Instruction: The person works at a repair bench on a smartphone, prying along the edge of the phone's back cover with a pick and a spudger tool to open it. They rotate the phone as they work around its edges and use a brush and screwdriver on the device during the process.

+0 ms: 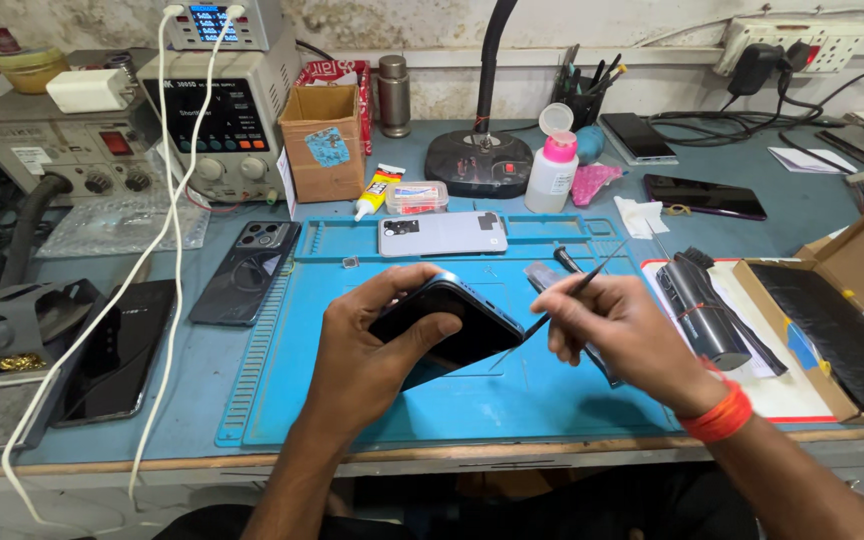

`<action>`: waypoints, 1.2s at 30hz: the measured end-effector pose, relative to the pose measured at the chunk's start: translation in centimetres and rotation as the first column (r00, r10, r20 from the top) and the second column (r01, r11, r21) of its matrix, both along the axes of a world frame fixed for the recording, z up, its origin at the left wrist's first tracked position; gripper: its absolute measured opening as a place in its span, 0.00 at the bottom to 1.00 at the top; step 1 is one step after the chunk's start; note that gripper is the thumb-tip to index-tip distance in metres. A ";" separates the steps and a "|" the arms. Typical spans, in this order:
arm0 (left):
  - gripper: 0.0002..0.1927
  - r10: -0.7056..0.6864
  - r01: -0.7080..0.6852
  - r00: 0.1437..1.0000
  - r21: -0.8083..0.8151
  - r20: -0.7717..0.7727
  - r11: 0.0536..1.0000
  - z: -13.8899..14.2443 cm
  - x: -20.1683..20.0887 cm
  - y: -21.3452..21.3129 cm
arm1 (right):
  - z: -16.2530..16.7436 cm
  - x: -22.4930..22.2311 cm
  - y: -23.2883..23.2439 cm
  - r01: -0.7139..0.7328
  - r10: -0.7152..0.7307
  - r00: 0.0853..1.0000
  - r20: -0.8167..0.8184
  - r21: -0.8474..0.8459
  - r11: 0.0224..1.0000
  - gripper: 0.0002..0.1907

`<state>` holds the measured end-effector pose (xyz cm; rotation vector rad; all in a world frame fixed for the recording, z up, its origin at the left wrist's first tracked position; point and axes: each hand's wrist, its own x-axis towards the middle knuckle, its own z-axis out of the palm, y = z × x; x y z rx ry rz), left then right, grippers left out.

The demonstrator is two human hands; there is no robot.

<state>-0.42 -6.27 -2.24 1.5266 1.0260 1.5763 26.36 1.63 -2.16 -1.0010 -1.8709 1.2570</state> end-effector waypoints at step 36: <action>0.17 -0.002 0.004 0.997 0.029 -0.083 1.000 0.1 -0.7 -1.4 | 2.6 -3.2 -7.7 0.230 -0.088 0.932 -0.351 0.386 0.894 0.09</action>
